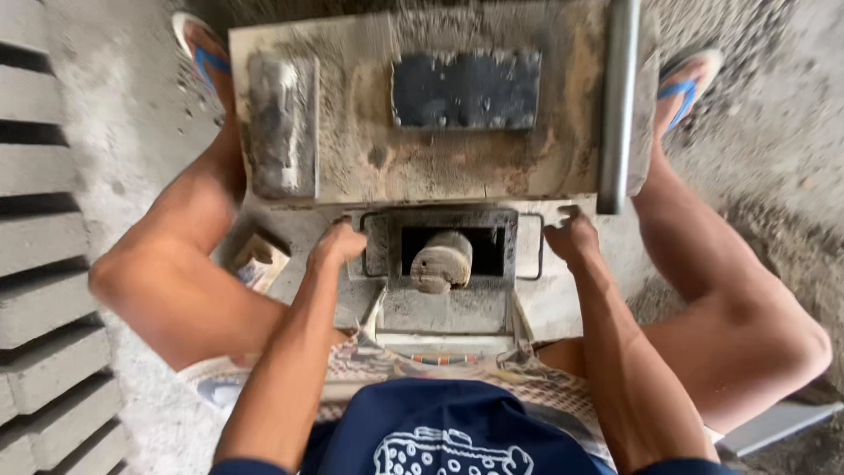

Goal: The person fills a manual brick mold with a cement mixture using small hand shovels, compresses the mixture with a metal tool, and levels the top with a flat metal plate. The finished brick is then removed from the mold and placed on a stack of previously completed bricks.

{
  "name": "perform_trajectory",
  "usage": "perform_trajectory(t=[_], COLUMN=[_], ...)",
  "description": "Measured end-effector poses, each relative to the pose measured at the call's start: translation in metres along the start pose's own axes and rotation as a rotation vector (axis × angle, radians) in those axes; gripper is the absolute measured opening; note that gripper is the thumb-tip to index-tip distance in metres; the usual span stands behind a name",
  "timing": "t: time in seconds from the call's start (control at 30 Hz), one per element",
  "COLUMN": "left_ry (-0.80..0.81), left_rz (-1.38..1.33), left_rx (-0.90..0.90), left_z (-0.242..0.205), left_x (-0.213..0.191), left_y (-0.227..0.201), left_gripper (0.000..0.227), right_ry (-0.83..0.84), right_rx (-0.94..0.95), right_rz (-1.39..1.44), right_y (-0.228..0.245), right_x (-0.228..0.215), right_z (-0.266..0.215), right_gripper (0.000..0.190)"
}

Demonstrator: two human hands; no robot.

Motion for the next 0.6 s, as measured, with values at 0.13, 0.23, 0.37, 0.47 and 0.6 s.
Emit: perform_trajectory(t=[0.13,0.23,0.37,0.47,0.6], left_ry=[-0.003,-0.014,-0.908,-0.016,0.036], left_rz=[-0.096,-0.201,0.752,-0.178,-0.198], left_rx=[-0.182,-0.220,1.003,-0.012,-0.304], left_z=[0.028,0.038,-0.012,-0.083,-0.159], left_x=[0.036,0.061,0.058,-0.056,-0.135], left_y=[0.018,0.032,0.008,-0.016,-0.068], left_gripper=[0.077,0.065,0.016,0.052,0.049], right_ry=[0.071,0.193,0.192,0.154,0.105], right_rx=[0.292,0.317,0.314,0.313,0.301], right_rz=[0.138,0.074,0.054,0.098,0.145], right_y=[-0.031,-0.050,-0.001,0.047,0.120], right_x=[0.043,0.065,0.007,-0.072,-0.145], right_z=[0.010,0.014,-0.027,-0.068,-0.114], right_gripper=[0.058,0.045,0.035,0.030,0.030])
Point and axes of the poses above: each hand's wrist, its own z-axis towards the middle knuckle, its own x-axis out of the palm, y = z × x, the point moved 7 cm from there along z, towards the middle knuckle, and after that the axes turned 12 degrees about -y, right-handed, at the moved point
